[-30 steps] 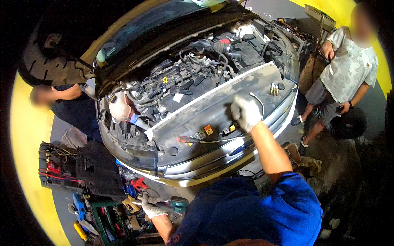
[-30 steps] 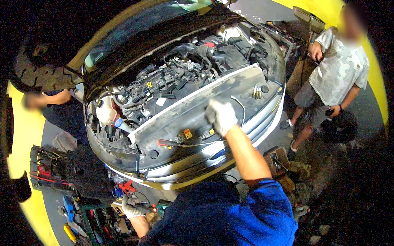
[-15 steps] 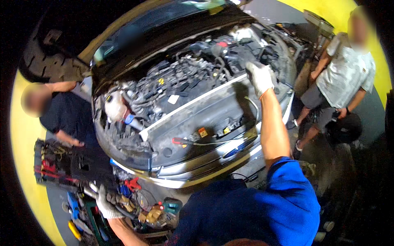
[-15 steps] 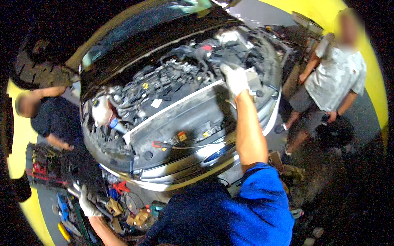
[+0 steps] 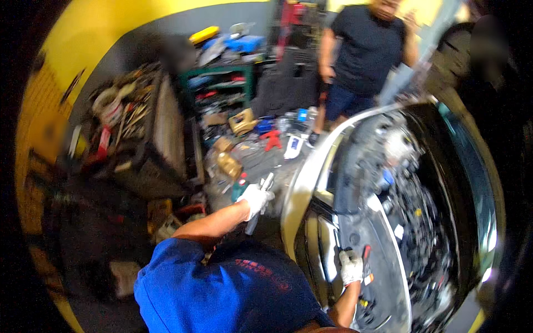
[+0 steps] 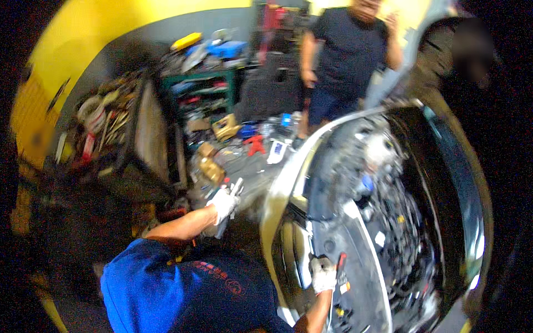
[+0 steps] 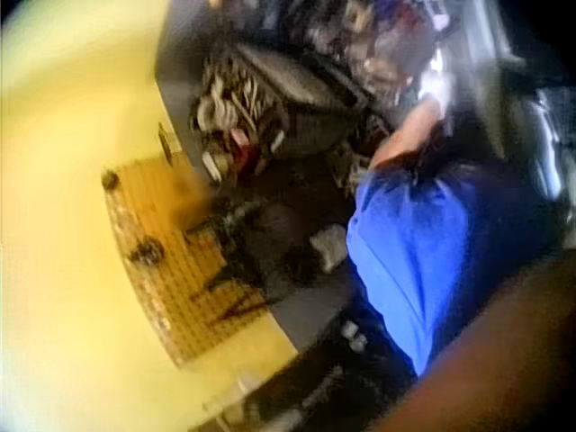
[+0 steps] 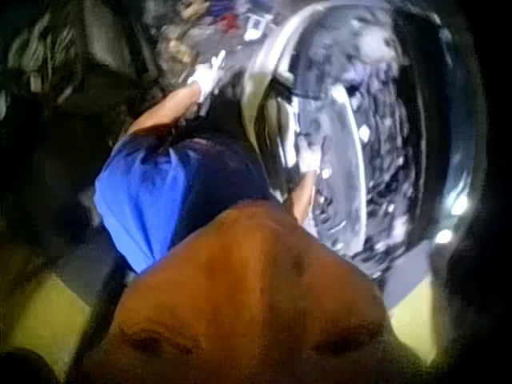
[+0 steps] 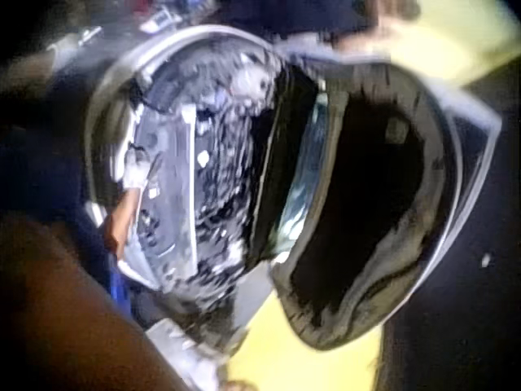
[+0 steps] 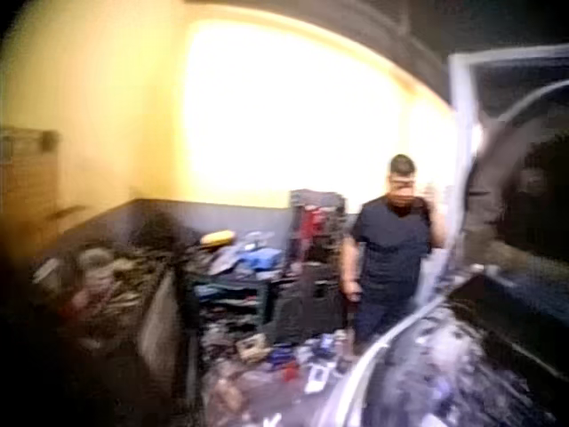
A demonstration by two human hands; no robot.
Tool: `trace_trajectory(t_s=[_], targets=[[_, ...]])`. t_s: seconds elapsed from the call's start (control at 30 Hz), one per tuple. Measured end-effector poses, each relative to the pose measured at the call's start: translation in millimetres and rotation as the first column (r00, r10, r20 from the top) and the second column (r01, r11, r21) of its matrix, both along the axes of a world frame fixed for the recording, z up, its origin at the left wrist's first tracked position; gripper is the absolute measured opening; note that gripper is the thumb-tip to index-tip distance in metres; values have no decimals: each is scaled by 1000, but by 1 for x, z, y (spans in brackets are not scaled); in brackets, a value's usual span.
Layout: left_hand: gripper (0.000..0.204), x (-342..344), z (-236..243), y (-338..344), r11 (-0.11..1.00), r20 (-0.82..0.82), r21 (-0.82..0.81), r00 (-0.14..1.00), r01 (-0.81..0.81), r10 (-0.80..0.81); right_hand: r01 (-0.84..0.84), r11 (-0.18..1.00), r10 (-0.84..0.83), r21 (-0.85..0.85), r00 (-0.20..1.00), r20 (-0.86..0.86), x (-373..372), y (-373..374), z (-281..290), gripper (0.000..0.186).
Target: The person uses a ratchet to loosen bolts on an engine and then uses their hands to disconnect electrical connectors and hoses from the engine block.
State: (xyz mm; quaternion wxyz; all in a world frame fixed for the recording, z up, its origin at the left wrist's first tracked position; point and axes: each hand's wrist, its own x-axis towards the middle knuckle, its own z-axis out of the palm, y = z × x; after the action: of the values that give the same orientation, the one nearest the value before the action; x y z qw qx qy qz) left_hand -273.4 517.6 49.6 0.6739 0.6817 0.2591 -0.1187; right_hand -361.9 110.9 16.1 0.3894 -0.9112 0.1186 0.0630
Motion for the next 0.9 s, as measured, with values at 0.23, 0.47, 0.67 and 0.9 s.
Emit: trace_trajectory(t_s=[0.23,0.47,0.67,0.9], targets=[[15,-83,-52,97,814,-4,-145,823,-562,568,7,999,5,-44,965,262,72,14,-64,30],[40,-106,-12,330,485,241,594,717,-642,654,117,824,-12,-555,982,189,74,60,-40,53],[43,-59,64,529,174,-20,970,660,-169,751,159,802,-16,-575,969,246,83,48,-58,55],[57,-69,0,646,127,-49,989,644,-76,764,112,869,-100,-482,994,52,93,49,-43,49]])
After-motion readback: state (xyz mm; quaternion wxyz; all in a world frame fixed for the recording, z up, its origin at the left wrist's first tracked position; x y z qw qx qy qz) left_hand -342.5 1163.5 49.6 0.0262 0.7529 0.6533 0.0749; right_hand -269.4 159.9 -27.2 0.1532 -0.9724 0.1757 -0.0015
